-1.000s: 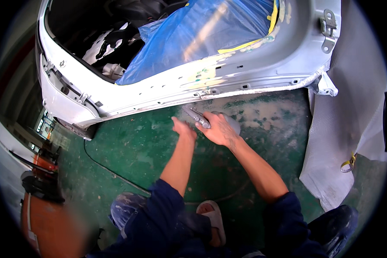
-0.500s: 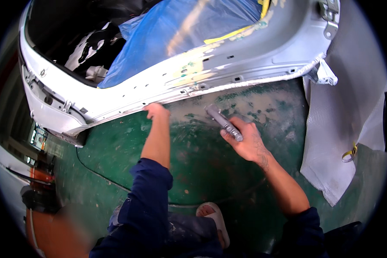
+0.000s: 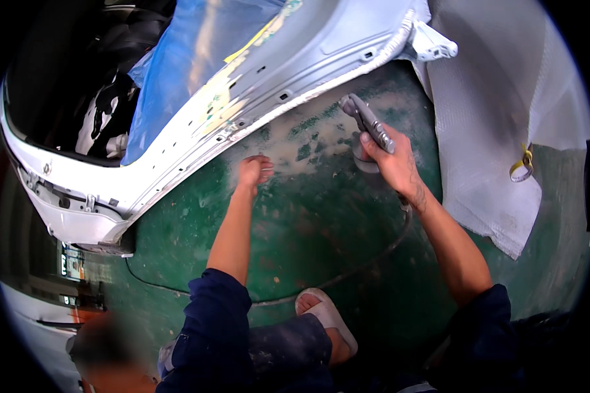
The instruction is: The person uses a spray gun to apply primer to the interior surface of a car door. The door is masked with blue plastic and tape, and the person moves the spray gun in steady strokes across the metal surface.
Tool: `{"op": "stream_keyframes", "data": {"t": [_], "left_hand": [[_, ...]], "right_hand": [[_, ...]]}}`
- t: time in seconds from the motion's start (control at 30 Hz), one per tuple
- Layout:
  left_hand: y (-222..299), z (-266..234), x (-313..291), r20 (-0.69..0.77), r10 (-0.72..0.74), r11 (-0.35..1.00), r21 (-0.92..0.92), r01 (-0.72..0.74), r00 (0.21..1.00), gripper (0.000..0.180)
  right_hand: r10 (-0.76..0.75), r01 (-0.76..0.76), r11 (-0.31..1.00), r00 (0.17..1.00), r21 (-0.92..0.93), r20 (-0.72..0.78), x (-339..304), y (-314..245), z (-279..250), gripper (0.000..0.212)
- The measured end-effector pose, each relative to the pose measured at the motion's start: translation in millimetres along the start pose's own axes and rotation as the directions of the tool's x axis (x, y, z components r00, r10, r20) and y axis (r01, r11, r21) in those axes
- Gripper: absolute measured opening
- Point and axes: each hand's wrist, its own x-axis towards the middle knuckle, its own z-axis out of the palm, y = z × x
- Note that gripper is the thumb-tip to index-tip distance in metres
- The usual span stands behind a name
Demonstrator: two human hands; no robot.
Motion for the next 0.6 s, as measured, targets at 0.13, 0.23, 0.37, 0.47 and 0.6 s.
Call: {"op": "stream_keyframes", "data": {"t": [0.13,0.23,0.37,0.47,0.6], "left_hand": [[32,53,-45,0.246,0.042,0.989,0.127,-0.075,0.968,0.041],[53,88,-90,0.586,0.028,0.985,0.122,-0.122,0.810,0.048],[50,136,-144,0.870,-0.023,1.000,0.028,-0.002,0.493,0.048],[27,174,-177,0.679,0.181,0.928,-0.358,0.105,0.712,0.049],[15,213,-195,0.479,0.181,0.824,-0.551,0.133,0.859,0.043]], "right_hand": [[0.013,-0.009,0.994,0.999,0.108,-0.034,4,5,-10,0.032],[0.020,-0.023,0.980,1.000,0.200,0.015,8,15,-11,0.034],[0.061,-0.186,0.933,0.926,0.310,0.373,26,29,-14,0.034],[0.009,-0.233,0.864,0.894,0.446,0.448,42,41,-7,0.034],[0.074,-0.243,0.860,0.929,0.448,0.362,42,43,-14,0.039]]}}
